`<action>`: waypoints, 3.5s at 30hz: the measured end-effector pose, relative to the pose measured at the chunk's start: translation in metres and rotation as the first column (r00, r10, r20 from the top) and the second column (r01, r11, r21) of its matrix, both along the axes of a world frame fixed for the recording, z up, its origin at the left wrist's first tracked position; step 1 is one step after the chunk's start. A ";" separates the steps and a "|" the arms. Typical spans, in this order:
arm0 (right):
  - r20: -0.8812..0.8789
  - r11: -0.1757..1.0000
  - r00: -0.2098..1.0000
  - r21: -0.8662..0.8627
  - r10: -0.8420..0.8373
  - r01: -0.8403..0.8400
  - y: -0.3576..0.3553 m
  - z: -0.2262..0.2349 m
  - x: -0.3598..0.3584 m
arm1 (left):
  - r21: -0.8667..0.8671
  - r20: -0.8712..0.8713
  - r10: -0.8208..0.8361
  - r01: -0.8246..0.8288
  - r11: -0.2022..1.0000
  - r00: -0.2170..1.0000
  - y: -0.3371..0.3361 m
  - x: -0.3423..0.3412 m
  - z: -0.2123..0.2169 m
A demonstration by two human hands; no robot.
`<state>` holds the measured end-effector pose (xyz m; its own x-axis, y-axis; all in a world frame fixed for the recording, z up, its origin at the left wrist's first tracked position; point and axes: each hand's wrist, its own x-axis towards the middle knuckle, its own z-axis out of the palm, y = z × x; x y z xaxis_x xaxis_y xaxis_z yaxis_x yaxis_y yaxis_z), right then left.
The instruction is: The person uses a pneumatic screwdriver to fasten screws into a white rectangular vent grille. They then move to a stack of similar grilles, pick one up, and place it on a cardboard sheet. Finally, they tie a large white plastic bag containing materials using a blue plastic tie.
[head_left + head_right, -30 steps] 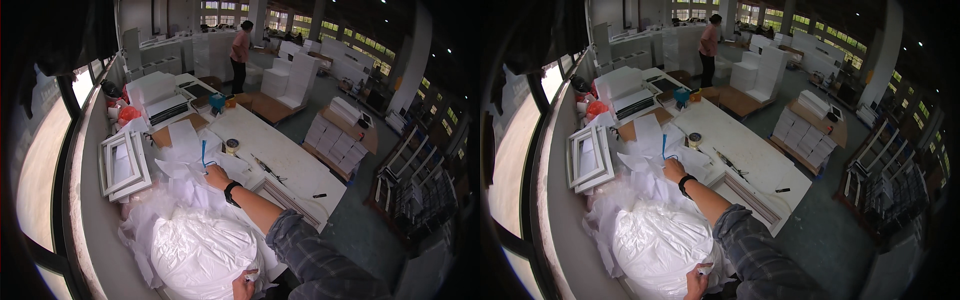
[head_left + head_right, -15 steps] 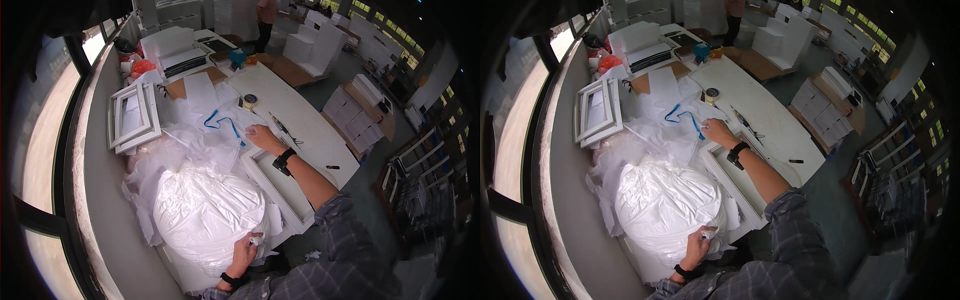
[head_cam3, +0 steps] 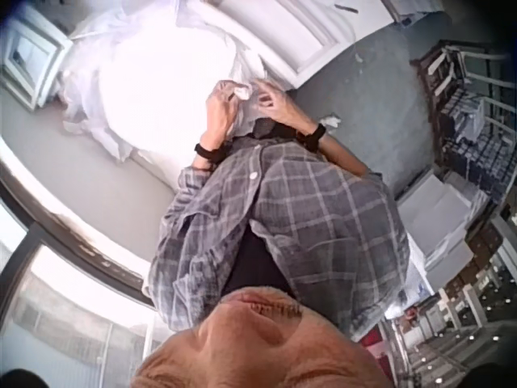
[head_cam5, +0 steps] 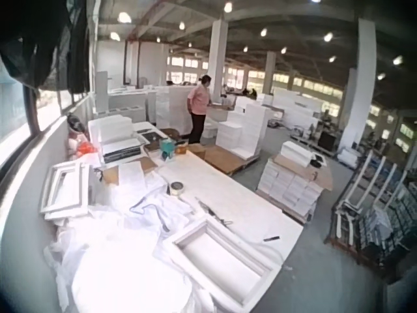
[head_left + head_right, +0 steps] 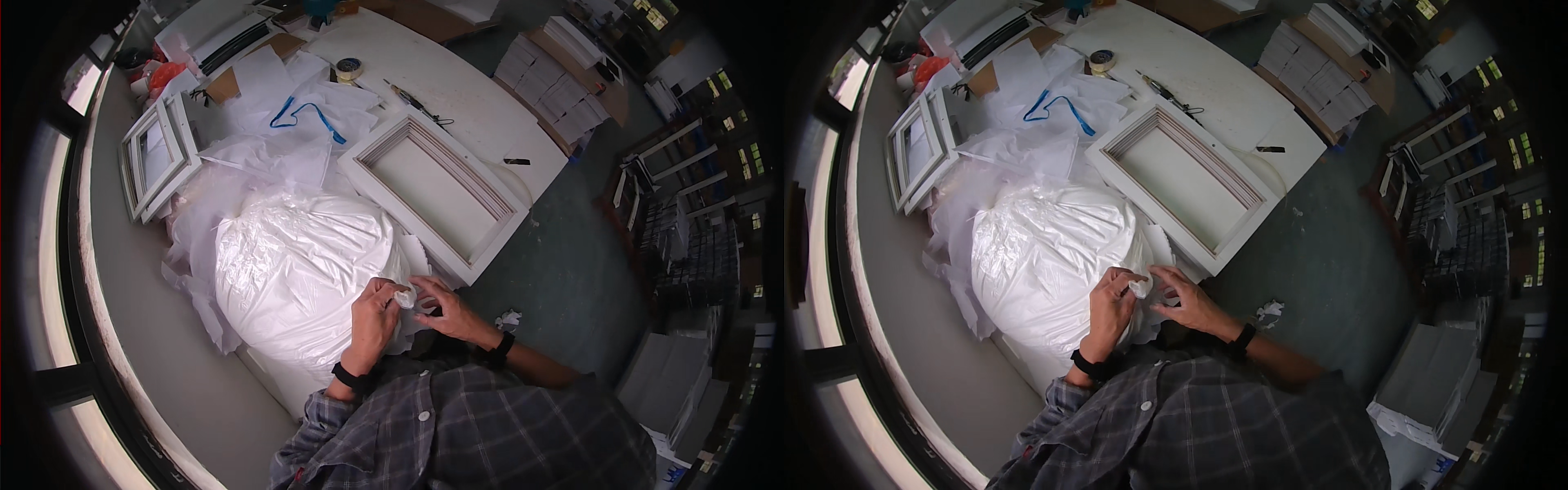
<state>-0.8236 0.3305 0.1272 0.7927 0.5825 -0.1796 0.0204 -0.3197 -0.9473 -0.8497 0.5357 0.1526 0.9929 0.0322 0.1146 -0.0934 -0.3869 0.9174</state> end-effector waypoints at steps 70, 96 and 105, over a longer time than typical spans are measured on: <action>-0.461 0.678 0.688 0.222 -0.560 0.700 0.007 -0.060 -0.086 | 0.239 -0.412 0.366 -0.288 0.927 0.835 0.305 0.142 -0.052; -0.627 0.517 0.482 0.143 -0.613 0.844 0.002 -0.058 -0.156 | -0.112 -0.212 0.250 -0.278 0.954 0.945 0.245 0.160 -0.033; -0.841 0.234 0.260 0.164 -0.475 0.958 0.010 -0.085 -0.152 | 0.341 -0.160 0.372 -0.303 0.890 0.914 0.268 0.180 -0.081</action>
<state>-0.9756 0.3408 0.0421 0.7426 -0.0878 -0.6639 -0.4141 0.7189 -0.5582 -0.6693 0.8036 0.0718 0.9289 0.3680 -0.0421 0.2790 -0.6203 0.7331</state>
